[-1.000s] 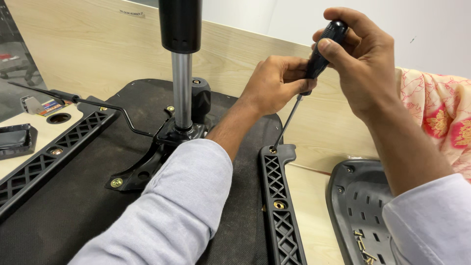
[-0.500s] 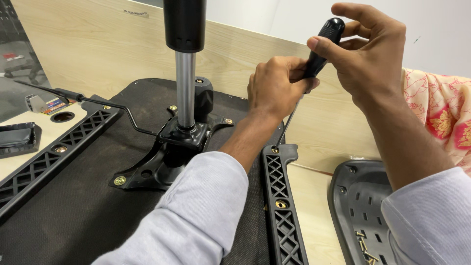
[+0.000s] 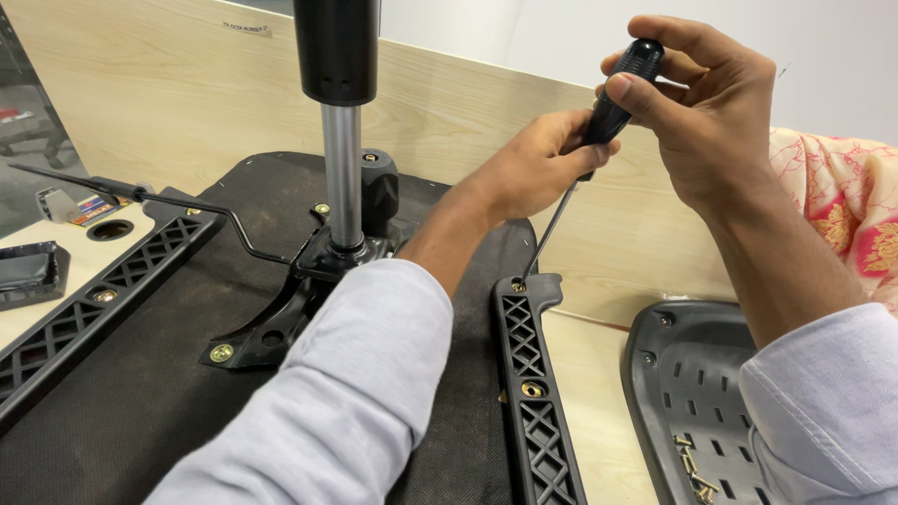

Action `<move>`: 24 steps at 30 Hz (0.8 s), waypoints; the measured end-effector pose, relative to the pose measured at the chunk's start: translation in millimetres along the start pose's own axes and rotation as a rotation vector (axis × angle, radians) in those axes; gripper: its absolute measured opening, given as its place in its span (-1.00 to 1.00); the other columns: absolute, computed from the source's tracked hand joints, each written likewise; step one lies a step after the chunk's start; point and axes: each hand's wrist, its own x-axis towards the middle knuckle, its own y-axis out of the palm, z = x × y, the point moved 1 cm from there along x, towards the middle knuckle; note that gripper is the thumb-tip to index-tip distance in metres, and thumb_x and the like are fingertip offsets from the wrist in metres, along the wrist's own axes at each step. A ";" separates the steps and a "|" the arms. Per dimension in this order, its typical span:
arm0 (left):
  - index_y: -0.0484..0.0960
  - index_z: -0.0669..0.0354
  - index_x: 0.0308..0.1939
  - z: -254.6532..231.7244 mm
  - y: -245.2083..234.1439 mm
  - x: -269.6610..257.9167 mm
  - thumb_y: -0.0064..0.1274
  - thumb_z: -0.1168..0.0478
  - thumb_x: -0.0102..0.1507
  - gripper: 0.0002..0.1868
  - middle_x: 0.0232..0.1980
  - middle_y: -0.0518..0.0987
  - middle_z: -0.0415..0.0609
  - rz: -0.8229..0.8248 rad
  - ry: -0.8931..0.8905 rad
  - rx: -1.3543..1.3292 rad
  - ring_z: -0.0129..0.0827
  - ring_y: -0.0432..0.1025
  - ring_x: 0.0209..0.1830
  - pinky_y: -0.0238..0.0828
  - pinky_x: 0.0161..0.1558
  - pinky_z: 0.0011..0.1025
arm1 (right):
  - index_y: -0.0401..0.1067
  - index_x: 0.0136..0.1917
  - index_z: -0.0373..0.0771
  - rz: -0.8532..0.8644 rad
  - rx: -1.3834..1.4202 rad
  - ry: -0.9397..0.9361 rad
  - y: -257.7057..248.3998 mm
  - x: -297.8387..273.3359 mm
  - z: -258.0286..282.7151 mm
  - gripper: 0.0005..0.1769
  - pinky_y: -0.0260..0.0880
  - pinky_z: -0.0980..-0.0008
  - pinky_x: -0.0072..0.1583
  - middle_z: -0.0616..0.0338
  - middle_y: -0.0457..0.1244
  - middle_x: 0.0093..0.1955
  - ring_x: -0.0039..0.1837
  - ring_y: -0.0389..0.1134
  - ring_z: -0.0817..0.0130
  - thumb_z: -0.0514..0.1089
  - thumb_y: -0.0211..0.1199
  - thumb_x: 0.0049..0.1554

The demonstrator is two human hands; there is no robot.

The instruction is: The person uses a screwdriver to tighten screws into a black plastic frame attached to an inverted chair base. The hands hold the frame steady while turning the screwdriver repeatedly to secure the fasteners.

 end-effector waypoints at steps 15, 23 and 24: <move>0.74 0.15 -0.14 -33.3 24.7 -37.8 0.30 0.14 0.18 -0.77 -0.36 0.74 -0.02 -0.478 0.139 0.464 -0.26 0.64 -0.40 0.50 -0.23 -0.30 | 0.38 0.38 -0.25 0.216 0.659 0.170 -8.9 -0.7 -4.1 -0.53 0.48 0.11 0.51 -0.13 0.35 0.27 0.34 0.42 0.11 -0.46 0.16 0.22; 0.69 0.04 -0.17 -41.7 13.9 -40.3 0.39 -0.04 0.00 -0.57 -0.31 0.77 -0.14 -0.538 -0.022 0.519 -0.37 0.68 -0.32 0.54 -0.22 -0.32 | 0.36 0.38 -0.28 0.119 0.363 0.155 24.1 1.8 7.2 -0.69 0.53 0.23 0.28 -0.03 0.34 0.17 0.18 0.42 0.29 -0.34 0.20 0.39; 0.68 0.04 -0.12 -40.4 13.8 -40.7 0.39 -0.06 -0.01 -0.54 -0.30 0.77 -0.14 -0.522 -0.038 0.518 -0.37 0.68 -0.30 0.54 -0.20 -0.32 | 0.35 0.37 -0.30 0.093 0.254 0.138 25.4 2.5 7.2 -0.73 0.53 0.24 0.24 -0.01 0.32 0.14 0.14 0.41 0.29 -0.32 0.23 0.43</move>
